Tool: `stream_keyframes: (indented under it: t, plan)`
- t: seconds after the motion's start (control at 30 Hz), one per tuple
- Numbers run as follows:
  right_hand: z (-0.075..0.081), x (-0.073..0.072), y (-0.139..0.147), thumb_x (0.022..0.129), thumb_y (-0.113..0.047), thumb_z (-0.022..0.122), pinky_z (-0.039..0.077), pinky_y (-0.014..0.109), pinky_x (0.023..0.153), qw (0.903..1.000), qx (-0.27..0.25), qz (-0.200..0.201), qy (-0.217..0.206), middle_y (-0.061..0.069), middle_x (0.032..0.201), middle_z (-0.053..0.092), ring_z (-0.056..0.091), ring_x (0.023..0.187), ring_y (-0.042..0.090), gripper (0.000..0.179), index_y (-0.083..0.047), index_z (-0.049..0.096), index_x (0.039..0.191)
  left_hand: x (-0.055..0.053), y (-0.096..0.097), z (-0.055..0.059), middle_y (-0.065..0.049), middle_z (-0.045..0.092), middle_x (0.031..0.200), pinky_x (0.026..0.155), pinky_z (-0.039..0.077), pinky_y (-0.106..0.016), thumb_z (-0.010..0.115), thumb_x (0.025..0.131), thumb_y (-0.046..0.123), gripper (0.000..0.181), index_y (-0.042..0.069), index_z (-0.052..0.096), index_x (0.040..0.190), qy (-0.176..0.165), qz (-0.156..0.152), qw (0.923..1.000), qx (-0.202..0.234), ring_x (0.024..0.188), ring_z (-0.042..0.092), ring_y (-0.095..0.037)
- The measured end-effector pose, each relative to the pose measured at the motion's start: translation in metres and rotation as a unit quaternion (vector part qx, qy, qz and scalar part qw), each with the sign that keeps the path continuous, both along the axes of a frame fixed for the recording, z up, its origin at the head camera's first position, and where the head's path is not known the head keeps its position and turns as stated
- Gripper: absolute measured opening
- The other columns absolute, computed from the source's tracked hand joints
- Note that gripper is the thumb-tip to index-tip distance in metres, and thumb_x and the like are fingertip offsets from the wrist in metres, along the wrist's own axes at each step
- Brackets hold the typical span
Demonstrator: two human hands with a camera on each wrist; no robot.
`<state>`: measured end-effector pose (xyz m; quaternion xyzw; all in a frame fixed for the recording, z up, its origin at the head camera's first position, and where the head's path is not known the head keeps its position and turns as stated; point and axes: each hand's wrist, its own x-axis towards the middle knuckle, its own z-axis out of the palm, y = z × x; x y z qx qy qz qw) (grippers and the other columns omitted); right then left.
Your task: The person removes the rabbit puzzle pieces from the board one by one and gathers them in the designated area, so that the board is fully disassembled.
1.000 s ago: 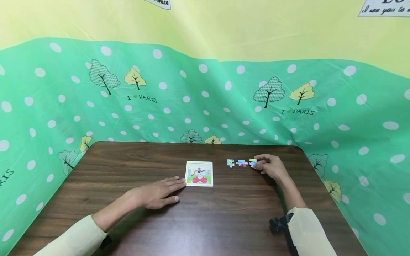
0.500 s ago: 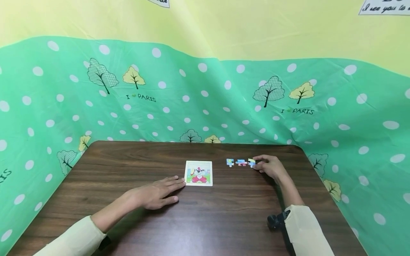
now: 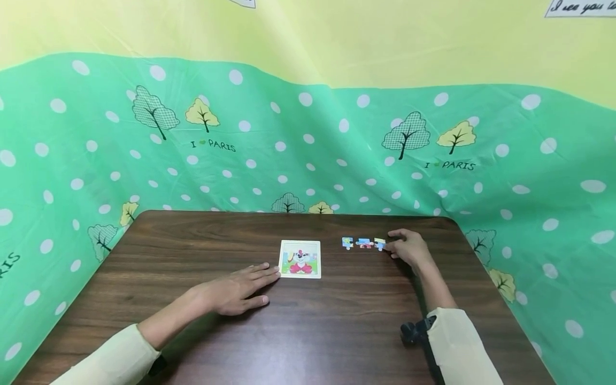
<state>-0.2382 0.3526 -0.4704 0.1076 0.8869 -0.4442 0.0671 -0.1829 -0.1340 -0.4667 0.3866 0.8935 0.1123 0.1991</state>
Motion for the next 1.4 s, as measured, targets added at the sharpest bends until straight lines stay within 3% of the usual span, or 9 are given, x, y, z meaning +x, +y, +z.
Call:
stream_keyframes:
  t: [0.17,0.27,0.6,1.0,1.4]
  plan:
    - [0.000,0.004,-0.007,0.108,-0.016,0.073,0.066,0.027,0.071,0.9991,0.007,-0.033,0.024,0.024,0.123,0.074,0.071,0.085,0.016,0.054,0.008,0.061,0.154,0.001,0.003,0.001,-0.001,0.026,0.190,0.145,0.021,-0.056,0.047,0.121,0.046,0.068,0.018,0.031,0.180,0.014,-0.010,0.9998,0.000,0.178,0.020,-0.030]
    - [0.000,0.006,-0.012,0.109,-0.020,0.072,0.065,0.028,0.070,0.9985,0.010,-0.037,0.039,0.021,0.121,0.077,0.072,0.084,0.016,0.053,0.007,0.062,0.154,0.001,0.005,0.001,-0.002,0.026,0.190,0.145,0.021,-0.056,0.048,0.121,0.046,0.068,0.017,0.031,0.180,0.021,-0.014,0.9997,0.000,0.178,0.020,-0.031]
    - [0.004,0.007,-0.045,0.108,-0.019,0.074,0.066,0.029,0.070,0.9950,-0.024,-0.001,0.097,0.023,0.113,0.081,0.073,0.083,0.018,0.038,0.007,0.069,0.136,0.002,0.002,0.001,-0.003,0.025,0.190,0.145,0.021,-0.056,0.047,0.122,0.046,0.068,0.017,0.030,0.181,0.021,-0.013,0.9997,0.005,0.178,0.020,-0.031]
    - [-0.004,0.008,-0.109,0.102,-0.006,0.080,0.069,0.030,0.065,0.9902,-0.089,0.082,0.069,0.017,0.091,0.079,0.073,0.070,0.013,0.026,0.011,0.073,0.119,0.003,-0.003,-0.006,-0.001,0.025,0.190,0.145,0.022,-0.056,0.045,0.121,0.050,0.069,0.018,0.030,0.181,0.019,-0.010,0.9997,0.016,0.178,0.021,-0.030]
    - [0.000,0.007,-0.153,0.100,-0.001,0.081,0.070,0.032,0.069,0.9803,-0.139,0.131,0.049,0.017,0.095,0.078,0.075,0.074,0.018,0.027,0.012,0.073,0.122,0.003,-0.004,-0.010,0.000,0.025,0.190,0.145,0.021,-0.057,0.044,0.121,0.052,0.070,0.020,0.029,0.181,0.021,-0.006,0.9995,0.025,0.178,0.020,-0.029]
